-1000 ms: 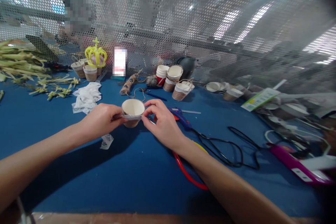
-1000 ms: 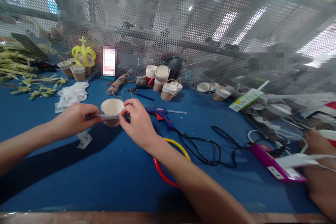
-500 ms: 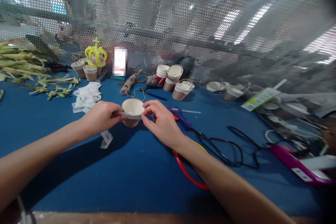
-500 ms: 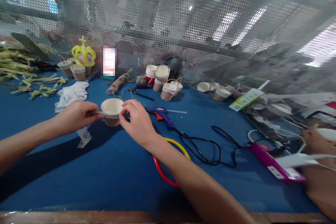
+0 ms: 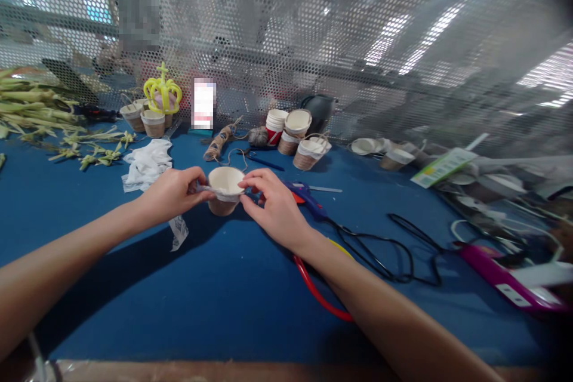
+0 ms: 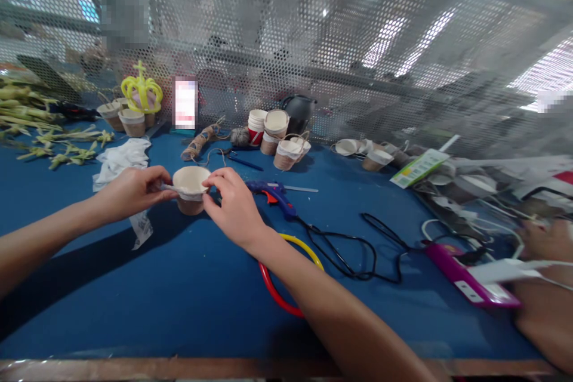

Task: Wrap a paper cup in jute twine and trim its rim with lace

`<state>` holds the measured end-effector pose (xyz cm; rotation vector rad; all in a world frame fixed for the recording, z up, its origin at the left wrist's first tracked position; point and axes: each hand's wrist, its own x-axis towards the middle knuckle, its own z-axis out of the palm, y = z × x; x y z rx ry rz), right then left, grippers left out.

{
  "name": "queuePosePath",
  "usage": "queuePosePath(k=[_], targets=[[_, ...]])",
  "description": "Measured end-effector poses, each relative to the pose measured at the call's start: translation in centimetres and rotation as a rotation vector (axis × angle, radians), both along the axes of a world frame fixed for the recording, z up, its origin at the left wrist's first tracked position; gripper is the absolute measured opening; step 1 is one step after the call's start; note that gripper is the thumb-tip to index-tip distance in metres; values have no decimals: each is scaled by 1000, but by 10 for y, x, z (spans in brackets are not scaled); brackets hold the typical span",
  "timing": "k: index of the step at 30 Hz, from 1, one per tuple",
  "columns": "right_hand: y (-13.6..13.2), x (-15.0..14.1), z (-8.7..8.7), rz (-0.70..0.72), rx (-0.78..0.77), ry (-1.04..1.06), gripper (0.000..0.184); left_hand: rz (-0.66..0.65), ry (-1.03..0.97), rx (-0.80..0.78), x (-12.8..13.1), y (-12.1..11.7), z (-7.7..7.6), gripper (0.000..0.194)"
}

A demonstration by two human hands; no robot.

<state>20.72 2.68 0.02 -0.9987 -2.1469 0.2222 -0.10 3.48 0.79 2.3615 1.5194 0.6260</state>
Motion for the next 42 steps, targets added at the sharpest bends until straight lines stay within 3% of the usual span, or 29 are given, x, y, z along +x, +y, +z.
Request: queuePosePath(k=[6,11,15,24,30,33,36,39,42], targets=[[1,1,1,21,27,30,15,-26,-76,-91,-5,9,-5,43],[2,1,0,44,-63,90,23,-149,-161,-214,-6,20,-12,61],[3,3,-3,95,-207,207,29,-239,-292,-292,-1,24,-14,55],[-8,16,14,145,-616,517,53,-189,-603,-596,16,-3,1,52],[-24,15,10,127,-885,632,65,-154,-739,-705,26,-15,-7,49],[-27,11,2,159,-968,701,56,-179,-686,-699,28,-18,-11,50],[-27,9,-1,190,-970,695,44,-139,-600,-563,27,-18,-11,51],[-28,9,-1,112,-923,650,44,-81,-548,-393,23,-17,-10,61],[-30,11,0,77,-897,626,50,-112,-579,-395,18,-15,-10,56]])
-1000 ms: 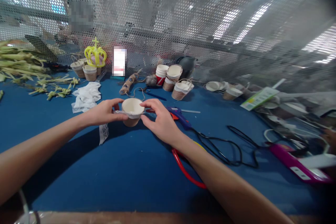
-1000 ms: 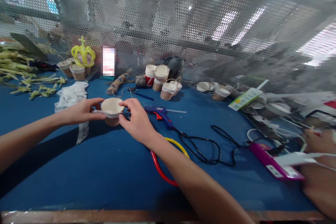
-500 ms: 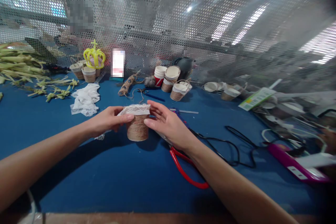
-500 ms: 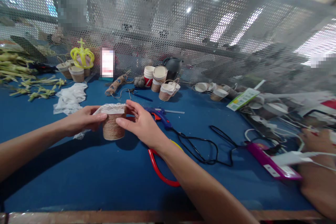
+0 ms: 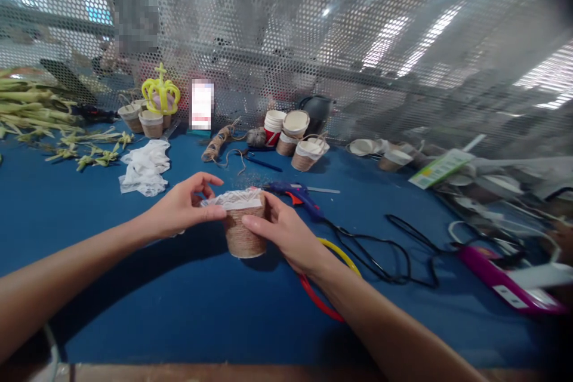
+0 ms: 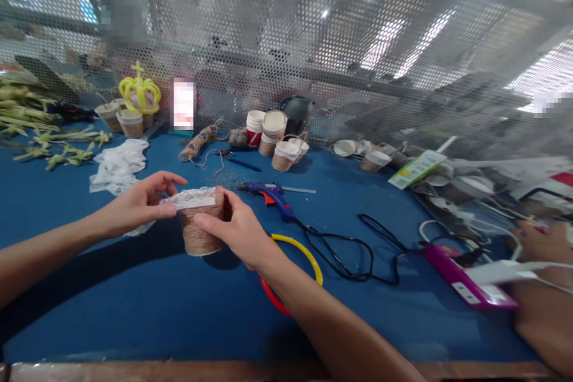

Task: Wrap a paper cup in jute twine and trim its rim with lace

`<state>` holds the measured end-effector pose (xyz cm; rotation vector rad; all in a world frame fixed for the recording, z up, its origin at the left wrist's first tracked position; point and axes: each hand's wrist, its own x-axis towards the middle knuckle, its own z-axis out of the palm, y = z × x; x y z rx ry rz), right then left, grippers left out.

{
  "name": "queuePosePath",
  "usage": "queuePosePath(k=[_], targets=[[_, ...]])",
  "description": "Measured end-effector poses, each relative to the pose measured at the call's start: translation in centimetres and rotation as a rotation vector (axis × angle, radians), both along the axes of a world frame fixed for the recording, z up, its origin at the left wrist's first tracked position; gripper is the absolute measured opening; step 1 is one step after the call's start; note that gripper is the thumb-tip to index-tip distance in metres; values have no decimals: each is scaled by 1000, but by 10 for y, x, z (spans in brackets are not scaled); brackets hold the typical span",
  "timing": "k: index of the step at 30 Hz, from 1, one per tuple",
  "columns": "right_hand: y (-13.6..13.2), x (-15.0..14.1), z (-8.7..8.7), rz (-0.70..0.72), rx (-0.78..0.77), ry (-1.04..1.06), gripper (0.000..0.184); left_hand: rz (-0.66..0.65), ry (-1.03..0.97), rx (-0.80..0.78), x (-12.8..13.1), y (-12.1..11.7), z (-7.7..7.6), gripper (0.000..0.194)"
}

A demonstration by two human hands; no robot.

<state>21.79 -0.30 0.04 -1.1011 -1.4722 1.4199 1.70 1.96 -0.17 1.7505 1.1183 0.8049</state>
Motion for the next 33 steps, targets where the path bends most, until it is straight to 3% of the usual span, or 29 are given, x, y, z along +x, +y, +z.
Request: queuePosePath(k=[4,10,15,21,26,33], targets=[[-1,4,-1,3,-19,17,60,-61,-30,-61,-5,3,-1,54],[-6,7,-3,113,-14,-54,68,-300,-191,-266,3,-7,-4,60],[-5,2,-8,57,102,-87,65,-178,-265,-263,14,-15,-6,53],[-11,1,2,-208,256,-316,32,14,-237,-258,17,-13,-8,52],[-16,-1,12,-109,117,-183,21,16,-207,-251,18,-14,-9,52],[-13,-4,9,-137,9,-54,18,-2,-196,-179,18,-14,-13,53]])
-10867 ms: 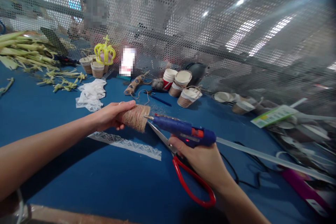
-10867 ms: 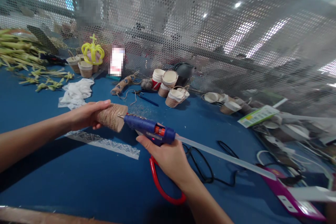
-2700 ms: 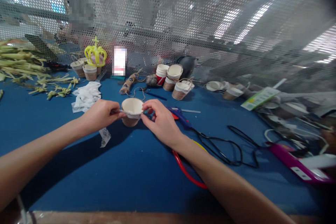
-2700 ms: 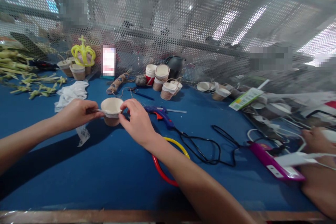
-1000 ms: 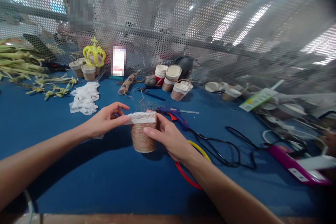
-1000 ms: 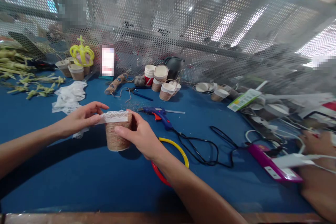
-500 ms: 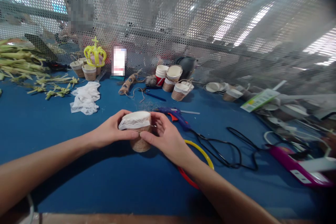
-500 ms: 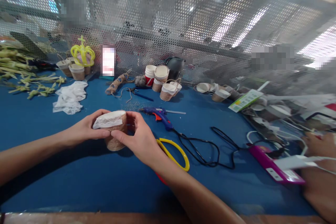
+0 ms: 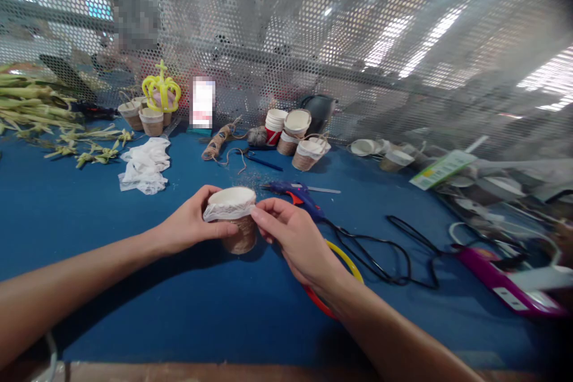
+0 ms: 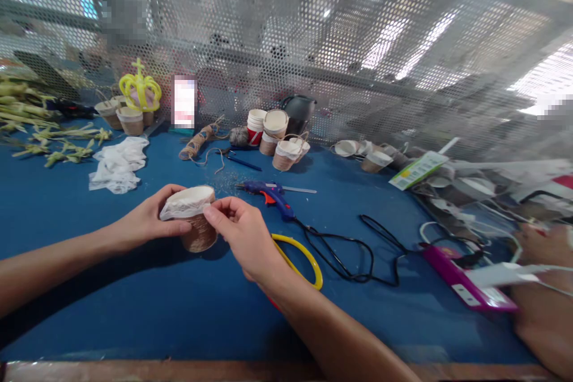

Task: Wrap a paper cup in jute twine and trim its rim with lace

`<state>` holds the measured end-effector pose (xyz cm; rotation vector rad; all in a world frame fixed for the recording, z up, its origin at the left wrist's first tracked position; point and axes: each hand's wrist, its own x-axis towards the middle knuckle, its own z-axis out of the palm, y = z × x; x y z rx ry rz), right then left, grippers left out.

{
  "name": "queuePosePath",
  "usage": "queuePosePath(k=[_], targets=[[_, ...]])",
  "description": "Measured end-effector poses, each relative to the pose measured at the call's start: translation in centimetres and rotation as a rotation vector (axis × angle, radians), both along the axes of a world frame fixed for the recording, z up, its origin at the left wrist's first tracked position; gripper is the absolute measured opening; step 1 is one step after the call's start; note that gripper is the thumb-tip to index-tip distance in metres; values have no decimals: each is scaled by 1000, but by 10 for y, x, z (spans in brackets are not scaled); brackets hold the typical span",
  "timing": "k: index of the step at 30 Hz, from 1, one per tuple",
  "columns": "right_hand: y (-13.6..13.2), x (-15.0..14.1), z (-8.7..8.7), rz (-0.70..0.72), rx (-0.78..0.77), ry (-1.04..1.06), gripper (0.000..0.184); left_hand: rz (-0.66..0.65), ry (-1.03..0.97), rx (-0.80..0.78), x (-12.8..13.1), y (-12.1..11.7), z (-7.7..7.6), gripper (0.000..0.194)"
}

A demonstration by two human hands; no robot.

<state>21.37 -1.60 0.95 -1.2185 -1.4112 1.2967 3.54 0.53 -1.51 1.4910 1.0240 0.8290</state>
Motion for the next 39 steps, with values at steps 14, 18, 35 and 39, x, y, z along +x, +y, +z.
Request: queuePosePath(k=[14,18,35,39], targets=[[0,0,1,-1,-26,4,16,2,-33,-36,0,-1,0,52],[1,0,1,1,-25,-10,16,-3,-29,-37,1,-1,0,52],[5,16,4,203,455,-455,17,-134,41,-39,-3,-3,6,52],[6,17,7,276,321,-411,13,-168,85,-46,-5,-2,9,53]])
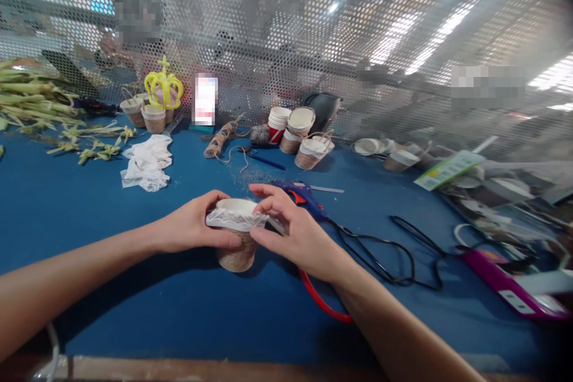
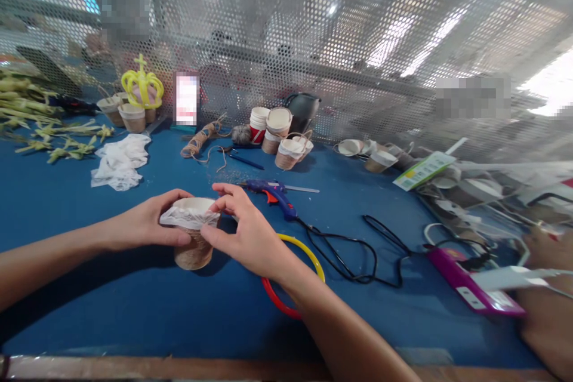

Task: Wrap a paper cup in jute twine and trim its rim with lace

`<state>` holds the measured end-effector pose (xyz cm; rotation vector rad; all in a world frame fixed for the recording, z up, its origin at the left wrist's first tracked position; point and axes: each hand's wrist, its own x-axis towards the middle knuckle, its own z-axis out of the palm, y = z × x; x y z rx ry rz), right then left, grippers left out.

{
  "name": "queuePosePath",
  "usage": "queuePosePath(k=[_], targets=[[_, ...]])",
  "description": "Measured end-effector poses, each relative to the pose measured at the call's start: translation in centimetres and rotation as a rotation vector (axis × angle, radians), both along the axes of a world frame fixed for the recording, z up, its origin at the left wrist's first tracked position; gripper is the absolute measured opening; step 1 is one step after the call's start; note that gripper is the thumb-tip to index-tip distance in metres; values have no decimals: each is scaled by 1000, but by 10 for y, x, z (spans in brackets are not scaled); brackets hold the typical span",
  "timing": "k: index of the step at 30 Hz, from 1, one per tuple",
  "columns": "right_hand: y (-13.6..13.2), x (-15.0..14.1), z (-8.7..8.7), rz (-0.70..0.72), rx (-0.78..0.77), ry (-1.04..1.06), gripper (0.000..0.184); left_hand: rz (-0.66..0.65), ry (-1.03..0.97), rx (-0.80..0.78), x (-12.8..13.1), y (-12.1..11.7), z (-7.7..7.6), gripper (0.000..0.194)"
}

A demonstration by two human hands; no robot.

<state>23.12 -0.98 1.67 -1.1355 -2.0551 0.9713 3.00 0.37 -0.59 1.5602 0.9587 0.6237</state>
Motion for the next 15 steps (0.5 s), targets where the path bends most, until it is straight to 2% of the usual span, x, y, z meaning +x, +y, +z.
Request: queuePosePath(k=[3,6,9,11,13,15], targets=[[2,1,-4,37,-217,114,25,-3,-6,-47,0,1,2,49],[3,-1,-10,50,-423,242,50,-19,-12,-82,0,1,0,46],[2,-4,-15,23,-533,330,67,-16,7,5,-1,2,-6,58],[1,-7,-15,-9,-562,370,71,72,72,236,-4,1,-8,66],[0,-8,-14,-49,-563,403,72,197,161,660,-7,1,-6,57],[0,-9,-14,-78,-548,415,71,240,237,1147,-10,-1,-1,35]])
